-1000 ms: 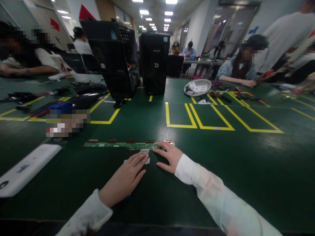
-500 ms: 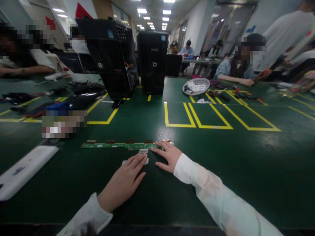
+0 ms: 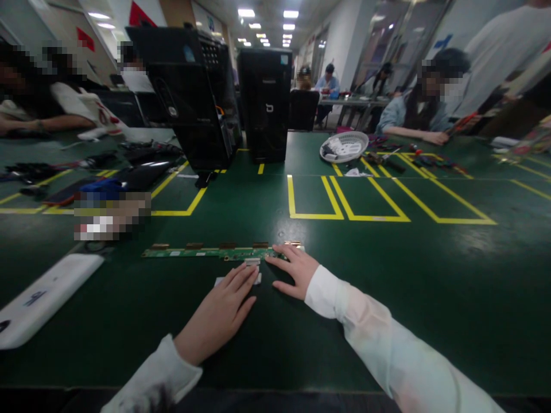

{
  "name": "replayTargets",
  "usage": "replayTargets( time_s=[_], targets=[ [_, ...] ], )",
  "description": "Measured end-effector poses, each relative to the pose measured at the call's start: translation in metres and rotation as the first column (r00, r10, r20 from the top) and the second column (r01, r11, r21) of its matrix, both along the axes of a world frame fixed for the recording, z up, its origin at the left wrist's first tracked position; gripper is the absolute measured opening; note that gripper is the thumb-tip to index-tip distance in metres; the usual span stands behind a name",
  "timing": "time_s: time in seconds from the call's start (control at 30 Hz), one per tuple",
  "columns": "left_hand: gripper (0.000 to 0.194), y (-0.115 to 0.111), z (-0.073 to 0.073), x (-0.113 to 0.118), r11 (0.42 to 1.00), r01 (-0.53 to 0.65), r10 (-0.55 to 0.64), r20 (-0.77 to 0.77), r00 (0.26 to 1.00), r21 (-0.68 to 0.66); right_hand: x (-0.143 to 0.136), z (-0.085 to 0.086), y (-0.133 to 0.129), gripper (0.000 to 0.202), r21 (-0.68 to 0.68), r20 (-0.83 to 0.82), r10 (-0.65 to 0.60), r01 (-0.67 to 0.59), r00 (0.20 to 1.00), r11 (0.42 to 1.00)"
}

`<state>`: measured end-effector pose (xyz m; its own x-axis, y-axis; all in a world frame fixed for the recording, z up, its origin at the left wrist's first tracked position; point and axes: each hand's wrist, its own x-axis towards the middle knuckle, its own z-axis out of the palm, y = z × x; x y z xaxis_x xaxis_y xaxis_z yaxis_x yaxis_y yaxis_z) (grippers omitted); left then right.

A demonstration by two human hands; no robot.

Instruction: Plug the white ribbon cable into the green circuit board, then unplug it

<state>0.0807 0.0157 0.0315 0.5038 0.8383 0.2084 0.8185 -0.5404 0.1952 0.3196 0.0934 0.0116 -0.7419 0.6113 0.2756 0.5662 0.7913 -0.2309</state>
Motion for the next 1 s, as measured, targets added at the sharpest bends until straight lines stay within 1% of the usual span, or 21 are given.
replayTargets(
  time_s=[0.2,0.33,0.63,0.83,1.0],
  targets=[
    [0.047,0.003,0.01,-0.003,0.998,0.036,-0.039,-0.041,0.998,-0.06,0.0,-0.001,0.0,0.059,-0.003,-0.016,0.009,-0.009,1.0,1.0],
    [0.048,0.006,0.011,-0.005,0.994,0.046,-0.051,-0.052,0.997,-0.103,0.001,-0.001,0.0,0.06,-0.011,-0.011,0.002,-0.002,1.0,1.0],
    [0.047,0.011,0.003,-0.013,0.991,0.076,-0.071,0.052,0.996,-0.108,0.001,0.001,0.002,0.06,-0.012,-0.015,0.02,-0.02,1.0,1.0],
    [0.042,0.019,0.01,-0.02,0.985,0.104,-0.092,0.089,0.992,-0.138,0.001,0.001,0.002,0.059,-0.011,-0.016,0.017,-0.017,1.0,1.0],
    [0.04,0.019,0.015,-0.018,0.988,0.086,-0.076,0.088,0.993,-0.127,0.001,0.002,0.002,0.06,-0.02,0.001,0.01,-0.01,1.0,1.0]
  ],
)
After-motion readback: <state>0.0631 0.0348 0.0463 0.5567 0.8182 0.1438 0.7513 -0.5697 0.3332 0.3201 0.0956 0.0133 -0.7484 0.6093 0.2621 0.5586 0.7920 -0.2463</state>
